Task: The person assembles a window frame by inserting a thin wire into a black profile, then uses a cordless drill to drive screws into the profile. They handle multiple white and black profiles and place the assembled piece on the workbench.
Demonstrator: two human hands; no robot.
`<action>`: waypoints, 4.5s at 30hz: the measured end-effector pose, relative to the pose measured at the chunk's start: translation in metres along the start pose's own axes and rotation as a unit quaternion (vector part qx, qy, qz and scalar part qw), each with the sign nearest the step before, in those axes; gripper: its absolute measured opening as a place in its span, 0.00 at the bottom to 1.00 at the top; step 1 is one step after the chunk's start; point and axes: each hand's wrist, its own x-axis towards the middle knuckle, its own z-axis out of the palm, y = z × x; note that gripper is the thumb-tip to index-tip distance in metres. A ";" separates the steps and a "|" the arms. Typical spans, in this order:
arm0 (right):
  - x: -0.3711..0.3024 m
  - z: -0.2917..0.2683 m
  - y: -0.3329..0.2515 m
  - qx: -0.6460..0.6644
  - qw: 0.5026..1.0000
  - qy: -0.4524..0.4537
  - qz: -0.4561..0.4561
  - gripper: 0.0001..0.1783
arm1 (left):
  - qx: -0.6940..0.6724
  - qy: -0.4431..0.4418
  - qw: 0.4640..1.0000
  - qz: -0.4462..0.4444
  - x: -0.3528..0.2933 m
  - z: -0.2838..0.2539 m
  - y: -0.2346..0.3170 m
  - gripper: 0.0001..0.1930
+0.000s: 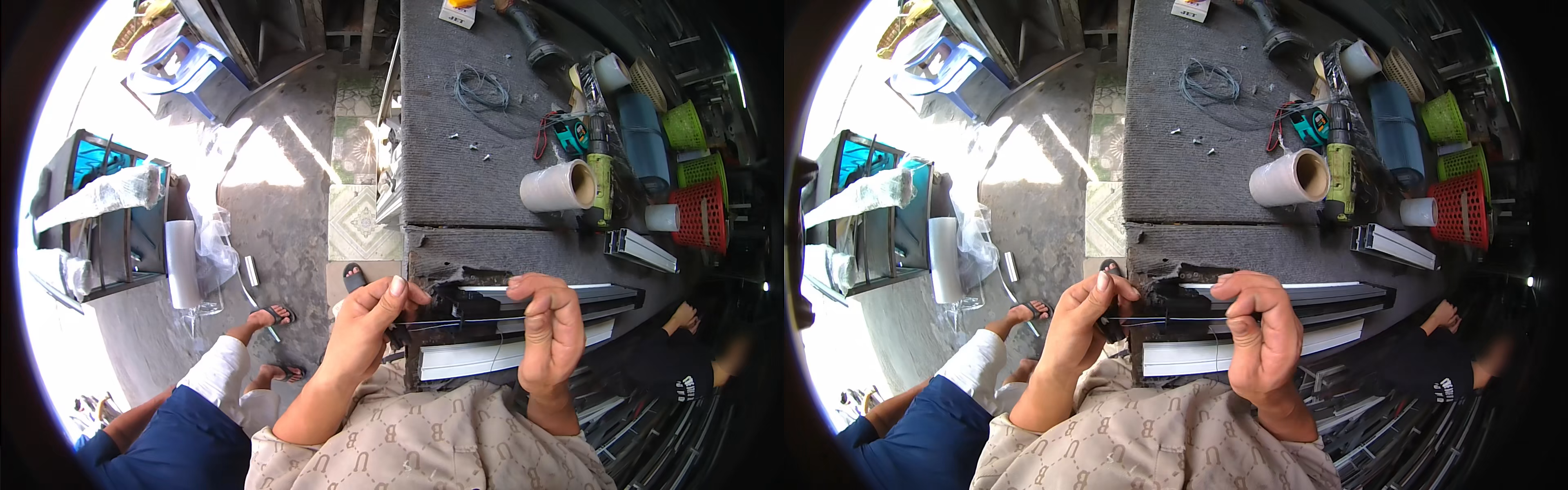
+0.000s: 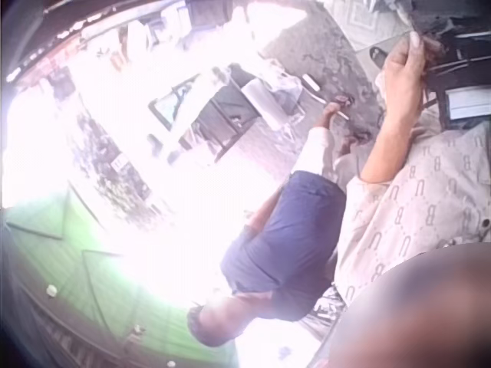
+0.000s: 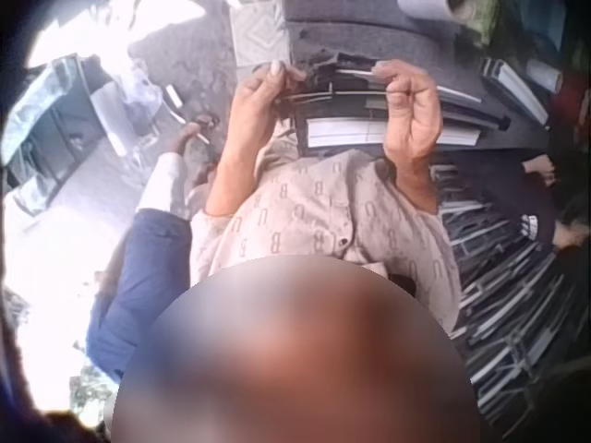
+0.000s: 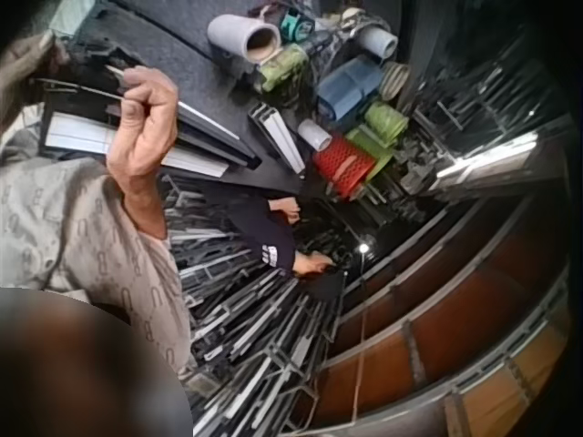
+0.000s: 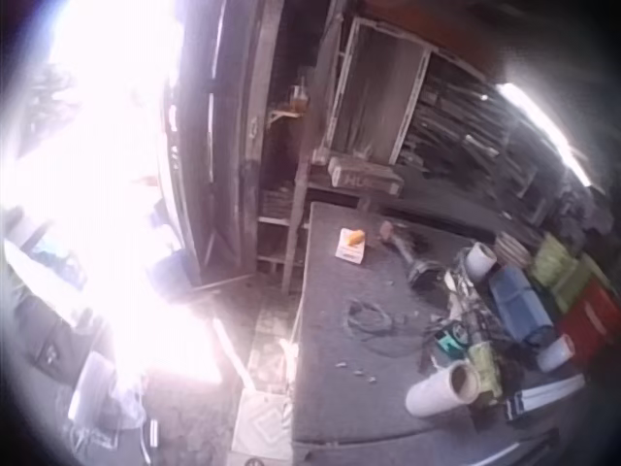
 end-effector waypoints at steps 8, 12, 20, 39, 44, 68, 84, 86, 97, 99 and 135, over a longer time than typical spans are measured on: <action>-0.043 -0.041 -0.045 0.082 0.957 0.047 0.276 0.12 | -0.138 -0.078 0.986 0.053 -0.008 0.002 0.005 0.11; -0.067 -0.040 -0.043 0.158 0.893 -0.053 0.418 0.10 | -0.114 -0.076 0.986 0.092 -0.011 -0.001 0.004 0.17; -0.064 -0.045 -0.024 0.053 0.969 0.096 0.223 0.12 | 0.035 -0.118 0.957 0.262 0.000 -0.001 -0.012 0.20; -0.035 -0.057 0.023 -0.129 0.976 0.103 0.139 0.11 | 0.011 -0.110 0.956 0.270 -0.002 0.015 -0.028 0.19; -0.037 -0.057 0.024 -0.126 0.976 0.106 0.141 0.10 | 0.011 -0.113 0.953 0.279 0.000 0.014 -0.029 0.19; -0.033 -0.059 0.022 -0.148 0.975 0.090 0.142 0.07 | 0.085 -0.079 0.954 0.276 -0.006 0.018 -0.019 0.19; -0.030 -0.050 0.023 -0.259 0.957 0.074 0.105 0.06 | 0.226 -0.068 0.912 0.335 -0.001 0.015 -0.015 0.18; -0.030 -0.048 0.023 -0.258 0.957 0.079 0.108 0.06 | 0.225 -0.071 0.910 0.341 0.000 0.014 -0.014 0.18; -0.031 -0.050 0.025 -0.256 0.956 0.087 0.111 0.06 | 0.131 -0.059 0.944 0.297 -0.002 0.017 -0.019 0.18; -0.032 -0.050 0.026 -0.240 0.959 0.095 0.114 0.06 | 0.152 -0.068 0.937 0.307 -0.002 0.016 -0.018 0.18; -0.033 -0.052 0.024 -0.213 0.961 0.110 0.137 0.07 | 0.128 -0.062 0.946 0.290 -0.001 0.015 -0.021 0.19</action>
